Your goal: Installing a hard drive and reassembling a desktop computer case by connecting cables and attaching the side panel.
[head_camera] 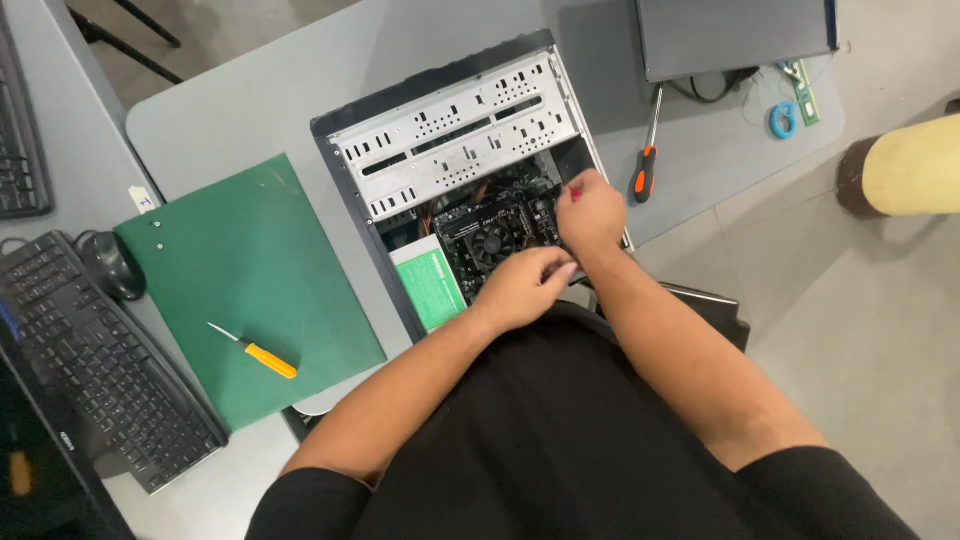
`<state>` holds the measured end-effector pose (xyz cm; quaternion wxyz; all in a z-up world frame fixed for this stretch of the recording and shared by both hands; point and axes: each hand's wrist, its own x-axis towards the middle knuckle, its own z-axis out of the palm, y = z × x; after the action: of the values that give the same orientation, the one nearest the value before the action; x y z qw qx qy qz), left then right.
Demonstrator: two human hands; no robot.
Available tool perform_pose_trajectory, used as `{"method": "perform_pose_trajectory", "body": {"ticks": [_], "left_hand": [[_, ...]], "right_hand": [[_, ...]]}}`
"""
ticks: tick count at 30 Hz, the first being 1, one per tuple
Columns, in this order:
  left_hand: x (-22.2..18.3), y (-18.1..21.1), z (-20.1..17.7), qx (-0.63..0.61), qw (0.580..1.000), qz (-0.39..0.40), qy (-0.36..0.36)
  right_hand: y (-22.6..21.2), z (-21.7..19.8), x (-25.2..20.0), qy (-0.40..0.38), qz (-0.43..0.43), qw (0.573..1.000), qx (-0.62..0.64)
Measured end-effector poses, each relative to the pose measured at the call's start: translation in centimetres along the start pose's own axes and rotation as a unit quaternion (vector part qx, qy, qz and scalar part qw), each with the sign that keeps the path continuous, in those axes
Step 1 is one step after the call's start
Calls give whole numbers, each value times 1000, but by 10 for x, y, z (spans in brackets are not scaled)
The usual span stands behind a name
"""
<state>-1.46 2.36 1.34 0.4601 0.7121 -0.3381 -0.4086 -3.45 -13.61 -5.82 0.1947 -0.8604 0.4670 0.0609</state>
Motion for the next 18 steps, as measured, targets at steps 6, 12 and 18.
{"method": "perform_pose_trajectory", "body": {"ticks": [6,12,18], "left_hand": [[-19,-27,-25,271,960,43,61],[-28,-73,-20,416,891,133,124],[-33,-71,-23,372,907,142,136]], "right_hand": [[-27,-2,-8,-25,-18,999,-35],[-22,19,19,-23,-37,993,-111],[-50,7,3,-36,28,996,-80]]}}
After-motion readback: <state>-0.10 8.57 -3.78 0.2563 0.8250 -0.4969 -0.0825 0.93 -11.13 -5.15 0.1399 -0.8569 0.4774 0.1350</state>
